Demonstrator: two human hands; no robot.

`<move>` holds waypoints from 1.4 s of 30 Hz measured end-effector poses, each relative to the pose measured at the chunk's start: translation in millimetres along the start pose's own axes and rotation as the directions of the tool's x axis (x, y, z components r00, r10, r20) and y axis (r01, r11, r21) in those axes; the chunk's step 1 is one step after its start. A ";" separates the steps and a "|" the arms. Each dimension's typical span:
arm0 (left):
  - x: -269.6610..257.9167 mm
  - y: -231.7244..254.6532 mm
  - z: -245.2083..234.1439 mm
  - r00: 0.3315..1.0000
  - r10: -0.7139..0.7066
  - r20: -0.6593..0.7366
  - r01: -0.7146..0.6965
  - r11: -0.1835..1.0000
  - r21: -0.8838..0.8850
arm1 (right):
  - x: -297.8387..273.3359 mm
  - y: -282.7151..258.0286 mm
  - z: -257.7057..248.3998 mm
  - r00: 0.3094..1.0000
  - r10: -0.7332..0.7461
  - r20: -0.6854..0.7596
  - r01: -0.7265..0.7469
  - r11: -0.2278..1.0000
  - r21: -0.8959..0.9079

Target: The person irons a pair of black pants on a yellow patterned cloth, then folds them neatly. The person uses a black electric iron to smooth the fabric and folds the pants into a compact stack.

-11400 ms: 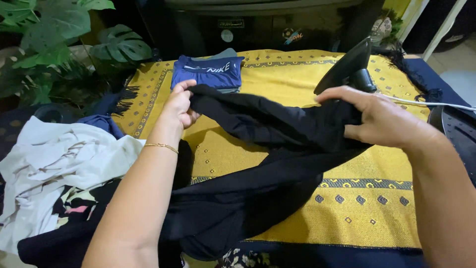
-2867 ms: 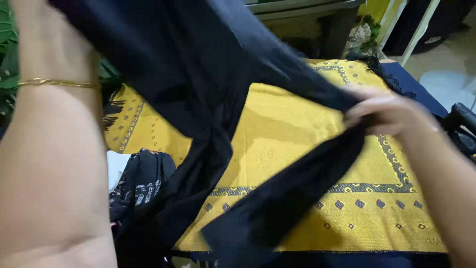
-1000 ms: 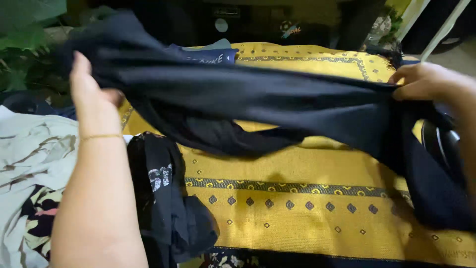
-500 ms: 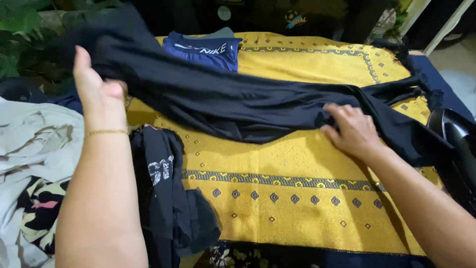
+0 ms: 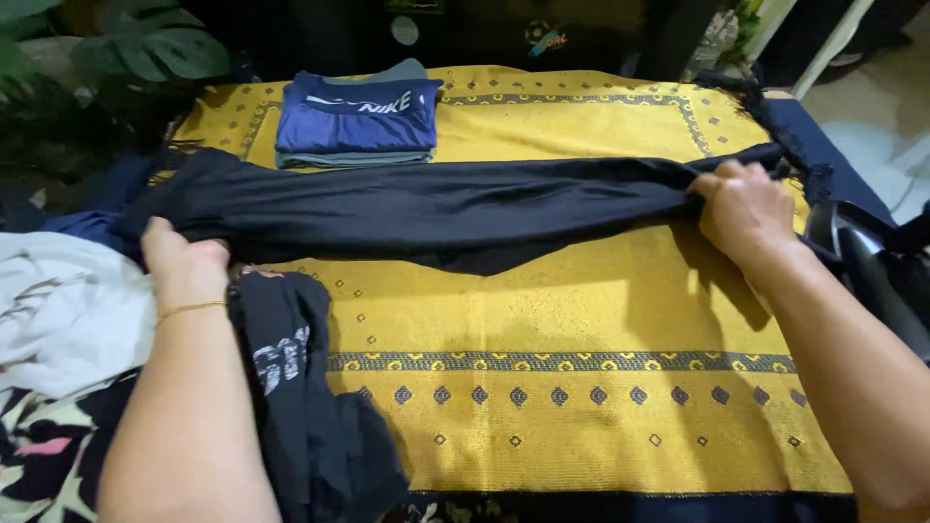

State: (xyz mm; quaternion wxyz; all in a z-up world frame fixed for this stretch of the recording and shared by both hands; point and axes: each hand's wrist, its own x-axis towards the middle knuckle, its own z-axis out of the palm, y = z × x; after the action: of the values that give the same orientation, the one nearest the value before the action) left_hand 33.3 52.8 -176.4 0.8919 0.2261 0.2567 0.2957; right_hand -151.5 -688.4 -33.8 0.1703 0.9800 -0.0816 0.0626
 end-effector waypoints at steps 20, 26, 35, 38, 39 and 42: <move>-74.8 38.3 17.2 0.996 -0.021 -0.089 0.032 0.992 0.118 | -9.5 -67.9 -54.9 0.970 -0.238 0.057 0.189 0.875 0.445; -89.3 16.9 8.1 0.991 0.033 -0.129 0.030 0.888 0.459 | 51.4 -72.6 34.9 0.967 -0.231 -0.109 0.253 0.811 0.528; -163.4 54.1 66.6 0.895 -0.113 0.431 0.117 0.993 0.015 | 41.2 15.9 -118.4 0.976 -0.089 0.199 -0.045 0.809 0.587; -126.2 31.4 52.9 0.926 -0.218 0.307 0.176 0.972 0.158 | 45.9 11.4 -98.5 0.993 0.100 0.058 -0.112 0.960 0.255; -112.6 24.9 46.6 0.956 -0.270 0.114 0.224 0.925 0.306 | 47.0 7.1 -82.9 0.982 0.112 -0.155 -0.099 0.991 0.093; -29.9 6.4 -1.8 0.903 -0.427 -0.048 0.423 0.863 0.276 | 30.5 -19.8 -48.1 0.995 0.068 -0.073 -0.063 0.995 0.074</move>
State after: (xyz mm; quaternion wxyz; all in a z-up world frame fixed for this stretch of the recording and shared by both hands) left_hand 8.8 38.6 -164.6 0.8959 0.2898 0.3328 0.0511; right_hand -122.7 -657.7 9.3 0.1360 0.9792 -0.1049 0.1078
